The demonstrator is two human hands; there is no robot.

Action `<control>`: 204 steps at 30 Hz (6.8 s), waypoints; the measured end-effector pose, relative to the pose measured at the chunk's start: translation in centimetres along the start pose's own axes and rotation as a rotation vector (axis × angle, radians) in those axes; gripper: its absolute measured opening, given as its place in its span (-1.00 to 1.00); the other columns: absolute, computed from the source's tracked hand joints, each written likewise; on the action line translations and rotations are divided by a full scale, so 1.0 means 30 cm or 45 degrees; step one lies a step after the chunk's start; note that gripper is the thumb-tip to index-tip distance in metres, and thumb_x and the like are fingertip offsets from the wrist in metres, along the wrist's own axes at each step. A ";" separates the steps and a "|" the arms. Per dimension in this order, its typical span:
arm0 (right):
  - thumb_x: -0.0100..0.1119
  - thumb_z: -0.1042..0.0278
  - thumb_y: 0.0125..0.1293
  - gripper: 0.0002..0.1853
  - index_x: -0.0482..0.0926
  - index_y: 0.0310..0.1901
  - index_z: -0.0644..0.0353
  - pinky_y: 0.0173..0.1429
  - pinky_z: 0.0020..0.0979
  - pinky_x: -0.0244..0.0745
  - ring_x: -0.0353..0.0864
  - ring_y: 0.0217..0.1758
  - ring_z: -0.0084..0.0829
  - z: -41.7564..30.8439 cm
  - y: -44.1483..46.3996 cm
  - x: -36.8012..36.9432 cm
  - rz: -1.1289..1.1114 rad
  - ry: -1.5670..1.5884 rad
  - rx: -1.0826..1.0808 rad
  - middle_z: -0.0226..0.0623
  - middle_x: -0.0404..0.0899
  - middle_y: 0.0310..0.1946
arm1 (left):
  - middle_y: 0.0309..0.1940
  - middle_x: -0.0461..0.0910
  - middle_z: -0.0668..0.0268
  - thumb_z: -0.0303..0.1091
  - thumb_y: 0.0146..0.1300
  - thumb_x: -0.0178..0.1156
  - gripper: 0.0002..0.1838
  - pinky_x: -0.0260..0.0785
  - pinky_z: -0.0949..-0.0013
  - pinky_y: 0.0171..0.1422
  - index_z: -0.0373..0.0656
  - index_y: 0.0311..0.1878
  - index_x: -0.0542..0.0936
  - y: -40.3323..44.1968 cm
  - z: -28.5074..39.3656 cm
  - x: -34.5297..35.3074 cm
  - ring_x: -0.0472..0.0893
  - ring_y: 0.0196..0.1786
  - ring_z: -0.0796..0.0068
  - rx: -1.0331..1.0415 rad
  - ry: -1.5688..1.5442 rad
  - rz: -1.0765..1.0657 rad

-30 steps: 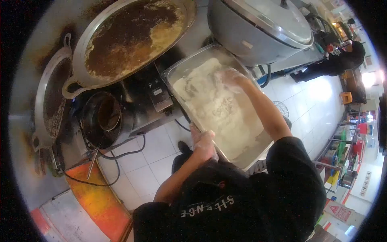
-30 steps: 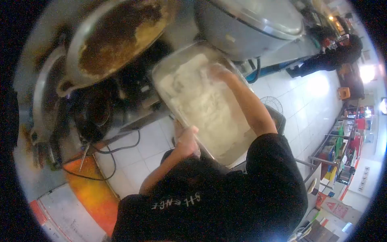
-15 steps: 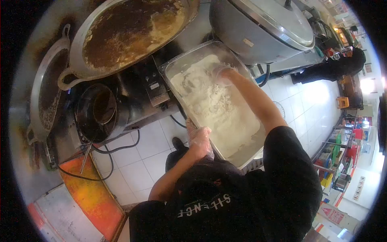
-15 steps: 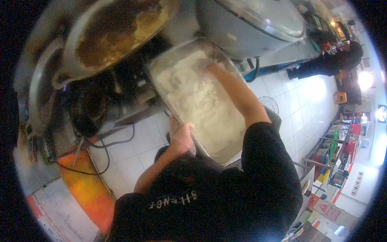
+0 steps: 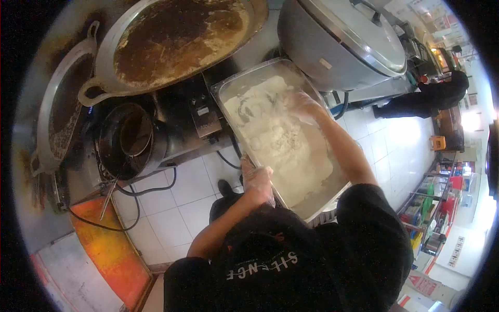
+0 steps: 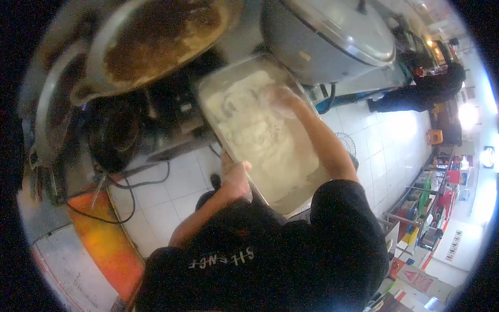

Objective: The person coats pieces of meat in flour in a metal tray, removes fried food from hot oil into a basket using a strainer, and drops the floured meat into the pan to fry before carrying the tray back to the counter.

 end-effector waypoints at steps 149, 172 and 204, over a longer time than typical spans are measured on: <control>-0.02 0.30 0.29 -0.53 0.45 0.20 0.29 0.33 -0.17 0.35 0.46 0.26 -0.08 0.452 -0.044 0.403 0.065 -0.111 -0.011 0.06 0.53 0.10 | -0.03 0.41 0.26 -0.74 -0.11 0.03 -0.16 0.42 0.30 -0.05 0.00 0.35 0.20 -0.066 0.165 0.037 0.47 -0.05 0.38 -0.091 0.081 0.032; -0.08 0.32 0.42 -0.61 0.44 0.24 0.15 0.40 -0.27 0.29 0.42 0.30 -0.20 0.165 -0.253 0.346 -0.166 -0.867 -0.135 -0.15 0.49 0.16 | 0.08 0.42 0.24 -0.82 -0.20 -0.07 -0.09 0.46 0.28 0.10 0.00 0.35 0.20 -0.053 0.175 0.055 0.50 0.11 0.30 0.008 -0.123 -0.067; 0.16 0.00 0.25 -0.39 0.46 0.25 0.21 0.38 -0.24 0.35 0.46 0.31 -0.09 0.121 0.081 0.058 0.325 -0.178 0.439 -0.02 0.46 0.27 | 0.08 0.45 0.20 -0.77 -0.14 0.01 -0.14 0.50 0.32 -0.04 -0.12 0.37 0.19 0.019 0.091 0.025 0.54 0.03 0.29 0.133 -0.051 0.026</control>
Point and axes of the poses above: each hand's wrist, its own y-axis towards the middle knuckle, its own x-axis out of the palm, z = x × y, the point moved 7 cm from there along y, towards the middle knuckle
